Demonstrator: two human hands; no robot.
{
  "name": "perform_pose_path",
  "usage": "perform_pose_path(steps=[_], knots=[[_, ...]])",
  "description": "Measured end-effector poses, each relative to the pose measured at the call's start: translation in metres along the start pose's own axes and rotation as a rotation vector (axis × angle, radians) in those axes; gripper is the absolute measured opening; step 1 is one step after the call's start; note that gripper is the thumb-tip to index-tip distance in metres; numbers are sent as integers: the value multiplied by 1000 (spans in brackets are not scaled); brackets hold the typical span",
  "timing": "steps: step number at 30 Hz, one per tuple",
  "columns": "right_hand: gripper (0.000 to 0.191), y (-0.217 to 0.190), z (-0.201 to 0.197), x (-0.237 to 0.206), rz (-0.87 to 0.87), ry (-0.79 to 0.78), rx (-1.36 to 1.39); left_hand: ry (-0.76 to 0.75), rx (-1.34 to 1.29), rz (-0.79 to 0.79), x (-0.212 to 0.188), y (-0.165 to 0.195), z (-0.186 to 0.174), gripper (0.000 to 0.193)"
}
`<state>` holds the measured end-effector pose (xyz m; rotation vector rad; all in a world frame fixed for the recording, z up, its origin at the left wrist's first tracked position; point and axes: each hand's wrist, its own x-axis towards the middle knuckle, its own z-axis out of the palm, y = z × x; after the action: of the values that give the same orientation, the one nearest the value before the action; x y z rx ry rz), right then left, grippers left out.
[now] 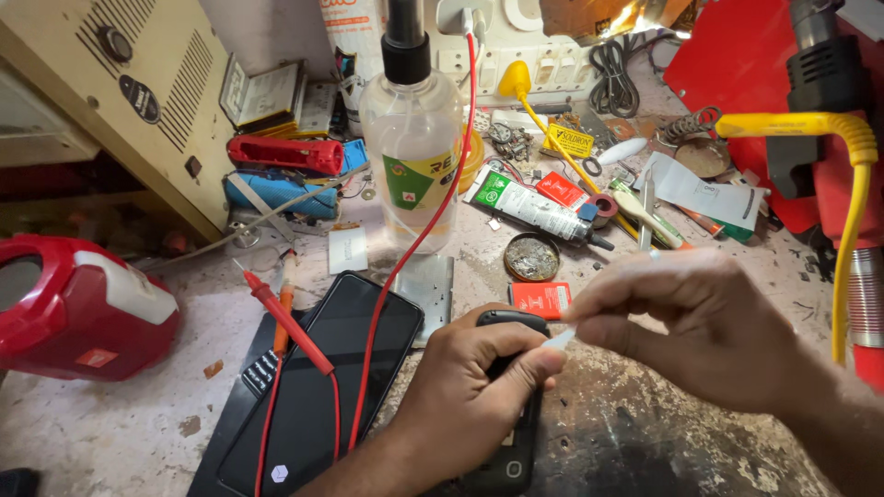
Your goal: The person disassembles a feature phone, uses multimeter probes to test the internal circuit, reassembles the phone with the screen and casing, and wipes the exterior with a cotton swab. The phone is handled throughout and placed on the workbench at the end.
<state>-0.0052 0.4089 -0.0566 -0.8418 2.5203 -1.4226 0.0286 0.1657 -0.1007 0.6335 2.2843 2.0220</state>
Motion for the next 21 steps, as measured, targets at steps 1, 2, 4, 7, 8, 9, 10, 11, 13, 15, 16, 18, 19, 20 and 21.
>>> perform_pose_path(steps=[1, 2, 4, 7, 8, 9, 10, 11, 13, 15, 16, 18, 19, 20, 21], knots=[[16, -2, -4, 1, -21, 34, -85, -7, -8, -54, 0, 0, 0, 18], [16, -4, -10, 4, -42, 67, -171, -14, -16, -107, -1, 0, 0, 19], [19, -5, -20, 14, 82, 82, -382, -14, -65, -127, -1, -1, -1, 21], [26, -2, -26, 27, 388, 18, -687, -6, -185, -54, -1, -5, -2, 21], [27, 0, -25, 30, 396, -9, -741, -11, -218, -48, -2, -6, -2, 20], [28, 1, -22, 31, 406, -36, -795, -15, -251, -44, -3, -8, -2, 19], [27, 1, -22, 30, 404, -26, -795, -24, -298, -79, -4, -10, -1, 19], [25, 0, -20, 28, 402, -18, -797, -31, -346, -114, -5, -12, -1, 18], [24, -5, -18, 25, 383, 9, -712, -3, -365, -137, -5, -16, 0, 17], [23, -11, -14, 20, 349, 44, -546, 70, -309, -111, -6, -19, 1, 16], [28, -12, -7, 17, 261, 12, -311, 76, -313, -98, -6, -20, 0, 16], [39, -13, 12, 9, 85, -48, 163, 83, -318, -75, -6, -21, -1, 16], [37, -13, 20, 5, 113, -53, 268, 62, -353, -65, -7, -21, -1, 16], [35, -11, 27, 1, 140, -58, 374, 42, -387, -54, -8, -21, -2, 15], [33, -10, 32, -2, 167, -63, 480, 22, -420, -44, -9, -21, -2, 15]])
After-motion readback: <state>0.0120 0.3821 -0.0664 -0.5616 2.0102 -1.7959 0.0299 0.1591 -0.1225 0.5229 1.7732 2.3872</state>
